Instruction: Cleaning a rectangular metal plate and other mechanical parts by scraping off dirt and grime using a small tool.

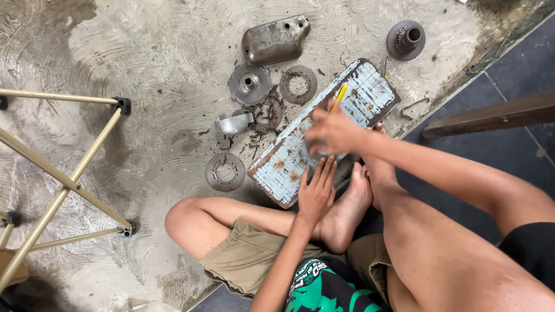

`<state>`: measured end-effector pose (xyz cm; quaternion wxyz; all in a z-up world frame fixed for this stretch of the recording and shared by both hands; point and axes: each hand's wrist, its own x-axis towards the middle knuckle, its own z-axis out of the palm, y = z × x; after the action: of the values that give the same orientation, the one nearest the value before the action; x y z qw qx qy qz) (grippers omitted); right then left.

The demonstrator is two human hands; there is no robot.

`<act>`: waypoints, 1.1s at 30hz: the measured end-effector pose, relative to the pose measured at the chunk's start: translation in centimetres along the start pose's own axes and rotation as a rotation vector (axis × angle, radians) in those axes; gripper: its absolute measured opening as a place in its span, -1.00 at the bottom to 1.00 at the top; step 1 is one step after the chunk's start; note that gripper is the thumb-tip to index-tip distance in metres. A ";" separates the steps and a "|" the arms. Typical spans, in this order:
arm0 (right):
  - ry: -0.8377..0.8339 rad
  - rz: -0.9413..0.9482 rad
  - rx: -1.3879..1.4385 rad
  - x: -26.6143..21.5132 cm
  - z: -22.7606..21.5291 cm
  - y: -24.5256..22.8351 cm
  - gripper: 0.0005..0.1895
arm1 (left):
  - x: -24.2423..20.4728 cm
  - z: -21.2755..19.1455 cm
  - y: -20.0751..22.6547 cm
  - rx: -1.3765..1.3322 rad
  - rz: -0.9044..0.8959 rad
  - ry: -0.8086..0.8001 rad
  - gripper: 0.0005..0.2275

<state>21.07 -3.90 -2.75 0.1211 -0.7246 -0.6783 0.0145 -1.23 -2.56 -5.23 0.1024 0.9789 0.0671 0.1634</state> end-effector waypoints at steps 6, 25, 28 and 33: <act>0.055 -0.096 0.063 0.0 -2.0 -2.4 -0.64 | -0.8 0.6 -0.1 0.000 -0.001 0.027 -0.49; 0.082 0.076 -0.097 0.0 -0.9 -0.7 -0.52 | -0.2 0.0 0.2 0.006 -0.020 0.017 -0.48; 0.068 -0.117 0.045 0.1 -0.4 -0.9 -0.59 | -0.5 0.7 0.0 0.022 -0.019 0.040 -0.48; 0.048 -0.153 0.040 -0.1 -0.6 -2.3 -0.66 | -0.8 0.8 0.2 0.020 -0.037 0.046 -0.49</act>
<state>18.87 -3.97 -1.75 0.1526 -0.6683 -0.7281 0.0016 -1.72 -3.00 -6.17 0.0938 0.9745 0.0890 0.1831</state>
